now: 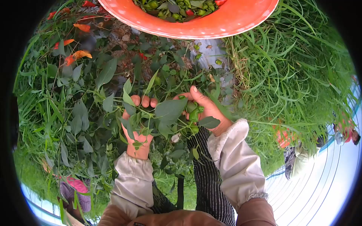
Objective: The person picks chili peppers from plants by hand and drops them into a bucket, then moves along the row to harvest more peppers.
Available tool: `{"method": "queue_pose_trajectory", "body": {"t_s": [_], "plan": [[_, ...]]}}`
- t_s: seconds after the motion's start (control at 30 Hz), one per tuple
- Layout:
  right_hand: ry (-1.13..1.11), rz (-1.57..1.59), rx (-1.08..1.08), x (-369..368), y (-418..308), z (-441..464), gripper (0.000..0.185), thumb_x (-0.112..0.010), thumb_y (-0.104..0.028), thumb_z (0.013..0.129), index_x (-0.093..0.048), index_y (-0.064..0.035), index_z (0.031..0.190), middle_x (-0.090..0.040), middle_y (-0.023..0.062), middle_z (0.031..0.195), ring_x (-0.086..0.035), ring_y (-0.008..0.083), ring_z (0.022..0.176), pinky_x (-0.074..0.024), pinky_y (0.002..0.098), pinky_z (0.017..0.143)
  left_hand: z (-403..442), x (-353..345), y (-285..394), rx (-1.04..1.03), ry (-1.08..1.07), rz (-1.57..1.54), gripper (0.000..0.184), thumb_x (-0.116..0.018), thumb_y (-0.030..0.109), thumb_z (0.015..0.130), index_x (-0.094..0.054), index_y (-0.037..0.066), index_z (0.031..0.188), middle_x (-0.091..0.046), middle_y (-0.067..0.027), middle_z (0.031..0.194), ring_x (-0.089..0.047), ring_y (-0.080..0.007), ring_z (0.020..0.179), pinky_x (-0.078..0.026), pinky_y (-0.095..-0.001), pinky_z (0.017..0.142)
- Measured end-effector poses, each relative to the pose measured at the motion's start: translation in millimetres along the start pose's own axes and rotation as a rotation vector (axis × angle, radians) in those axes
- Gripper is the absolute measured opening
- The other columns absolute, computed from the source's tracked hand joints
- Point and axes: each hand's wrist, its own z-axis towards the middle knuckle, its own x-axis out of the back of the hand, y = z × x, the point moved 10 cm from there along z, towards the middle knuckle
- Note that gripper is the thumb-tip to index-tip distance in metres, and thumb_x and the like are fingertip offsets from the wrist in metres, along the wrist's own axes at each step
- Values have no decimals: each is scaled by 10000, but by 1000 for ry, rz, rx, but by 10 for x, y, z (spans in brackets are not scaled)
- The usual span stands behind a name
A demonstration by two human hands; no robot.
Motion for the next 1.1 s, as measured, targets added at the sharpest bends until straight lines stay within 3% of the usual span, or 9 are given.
{"method": "queue_pose_trajectory", "body": {"t_s": [0.37, 0.43, 0.53, 0.63, 0.7, 0.83, 0.87, 1.0, 1.1], "plan": [[-108, 98, 282, -55, -480, -276, 685, -384, -592, 944, -481, -9, 1291, -632, 110, 1060, -552, 99, 693, -398, 207, 516, -7, 209, 56, -50, 193, 277, 266, -495, 200, 889, -563, 26, 1079, -612, -122, 1005, -598, -267, 945, -499, -394, 855], [-175, 97, 333, -163, -573, -297, 568, -505, -477, 941, -481, -19, 1276, -621, 110, 1088, -549, 93, 724, -404, 206, 544, -29, 255, 110, -90, 224, 352, 296, -497, 253, 911, -572, 38, 1100, -614, -107, 1062, -609, -249, 937, -522, -371, 831], [-51, -96, 440, -222, -694, -358, 448, -654, -261, 894, -496, -41, 1250, -619, 86, 1052, -540, 77, 727, -399, 197, 554, -46, 275, 64, -20, 289, 175, 291, -489, 139, 860, -556, 56, 1131, -627, -186, 1101, -592, -299, 1080, -515, -447, 898], [74, -235, 345, -176, -557, -237, 411, -696, -56, 835, -515, -53, 1205, -611, 48, 1012, -530, 58, 726, -394, 180, 570, -47, 142, -69, 109, 230, 58, 346, -488, 189, 895, -549, 98, 1223, -606, -196, 1146, -576, -325, 1101, -521, -471, 890], [130, 14, 392, -110, -514, -185, 365, -671, -3, 832, -526, -33, 1166, -615, 26, 946, -501, 28, 658, -356, 167, 509, -44, -278, -86, 94, -166, -188, 426, -502, 310, 930, -513, 115, 1309, -595, -196, 1140, -540, -381, 1148, -495, -497, 949], [253, 220, 429, -20, -479, -114, 318, -635, 32, 836, -531, -12, 1133, -632, 43, 895, -476, 9, 578, -310, 166, 431, 79, -219, -129, 77, -181, -109, 294, -549, 409, 928, -544, 119, 978, -566, -62, 868, -536, -302, 859, -456, -363, 738], [273, 280, 384, -28, -456, -137, 301, -626, 34, 836, -533, -11, 1118, -641, 61, 910, -489, 20, 575, -316, 169, 430, 30, -150, -149, 65, -26, -49, 274, -515, 354, 962, -407, 123, 861, -446, -36, 718, -464, -237, 779, -409, -365, 640], [398, 305, 505, 63, -428, -207, 266, -624, 13, 840, -528, -26, 1086, -625, 82, 917, -491, 67, 615, -327, 192, 434, -30, 78, -172, 92, 136, 41, 248, -538, 346, 946, -424, 139, 870, -401, 14, 685, -456, -189, 705, -380, -345, 625], [488, 582, 761, 962, -781, -486, 192, -601, -10, 861, -496, -67, 1010, -566, 72, 859, -432, 104, 601, -308, 211, 418, -16, 30, 48, -42, -5, 55, 235, -531, 329, 953, -422, 141, 864, -383, 19, 678, -429, -169, 679, -368, -335, 607]]}}
